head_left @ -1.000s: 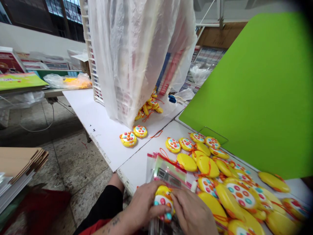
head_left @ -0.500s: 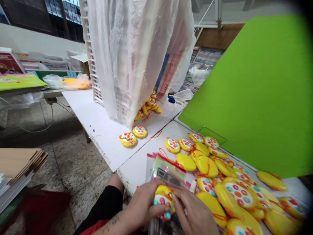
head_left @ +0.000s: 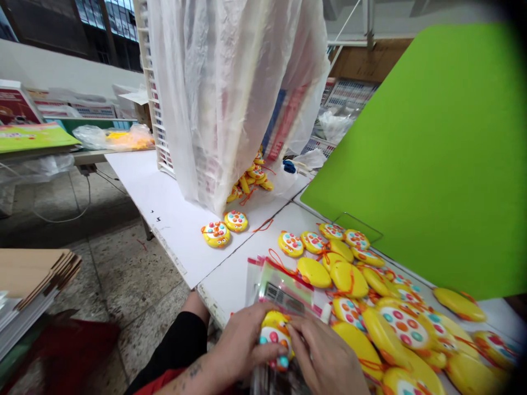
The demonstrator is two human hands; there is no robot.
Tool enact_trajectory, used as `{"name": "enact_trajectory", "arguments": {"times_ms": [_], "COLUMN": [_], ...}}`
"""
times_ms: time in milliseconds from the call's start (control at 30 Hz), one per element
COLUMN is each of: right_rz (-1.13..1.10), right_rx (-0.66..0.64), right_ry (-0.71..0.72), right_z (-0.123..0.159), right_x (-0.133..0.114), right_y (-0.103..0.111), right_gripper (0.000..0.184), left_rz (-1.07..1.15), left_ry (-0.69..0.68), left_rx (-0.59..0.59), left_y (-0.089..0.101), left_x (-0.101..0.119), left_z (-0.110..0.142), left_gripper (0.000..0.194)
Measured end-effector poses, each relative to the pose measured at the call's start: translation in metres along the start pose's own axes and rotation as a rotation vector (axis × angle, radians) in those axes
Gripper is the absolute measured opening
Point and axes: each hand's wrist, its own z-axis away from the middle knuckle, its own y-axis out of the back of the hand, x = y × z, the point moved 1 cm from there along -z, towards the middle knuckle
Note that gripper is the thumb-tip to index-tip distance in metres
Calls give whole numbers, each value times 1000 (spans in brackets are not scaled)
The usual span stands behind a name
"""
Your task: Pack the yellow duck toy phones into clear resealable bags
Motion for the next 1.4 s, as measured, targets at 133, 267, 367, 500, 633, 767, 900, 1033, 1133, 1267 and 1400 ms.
{"name": "enact_trajectory", "arguments": {"times_ms": [133, 267, 367, 500, 633, 767, 900, 1033, 1133, 1267, 1400], "right_rz": [-1, -5, -3, 1, 19, 37, -52, -71, 2, -10, -50], "right_rx": [-14, -13, -5, -5, 3, 32, 68, 71, 105, 113, 130], "right_ry": [-5, 5, 7, 17, 32, -23, -139, -212, -198, -196, -272], "right_z": [1, 1, 0, -2, -2, 3, 9, 7, -1, -3, 19], "right_x": [1, 1, 2, 1, 0, 1, 9, 21, 29, 29, 27], "right_y": [-1, -1, 0, 2, 0, -6, -14, -23, -25, -19, -6], "right_gripper": [29, 28, 27, 27, 26, 26, 25, 25, 29, 34, 30], "left_rz": [4, 9, 10, 1, -5, -19, -8, 16, 15, 39, 25], "left_ry": [-10, -11, -9, -2, 9, 6, 6, 16, 37, 15, 32], "left_rx": [3, 4, 4, 4, -3, -10, -23, -26, -19, -15, -7], "left_y": [0, 0, 1, 0, 0, 1, 2, 2, 1, 1, 1], "left_x": [0, -1, -1, -1, 0, 1, 2, 1, 0, 1, -1], "left_z": [1, 0, 0, 1, 0, 0, 0, -1, -1, 0, 1], "left_gripper": [49, 50, 49, 50, 50, 50, 50, 53, 54, 47, 50]}}
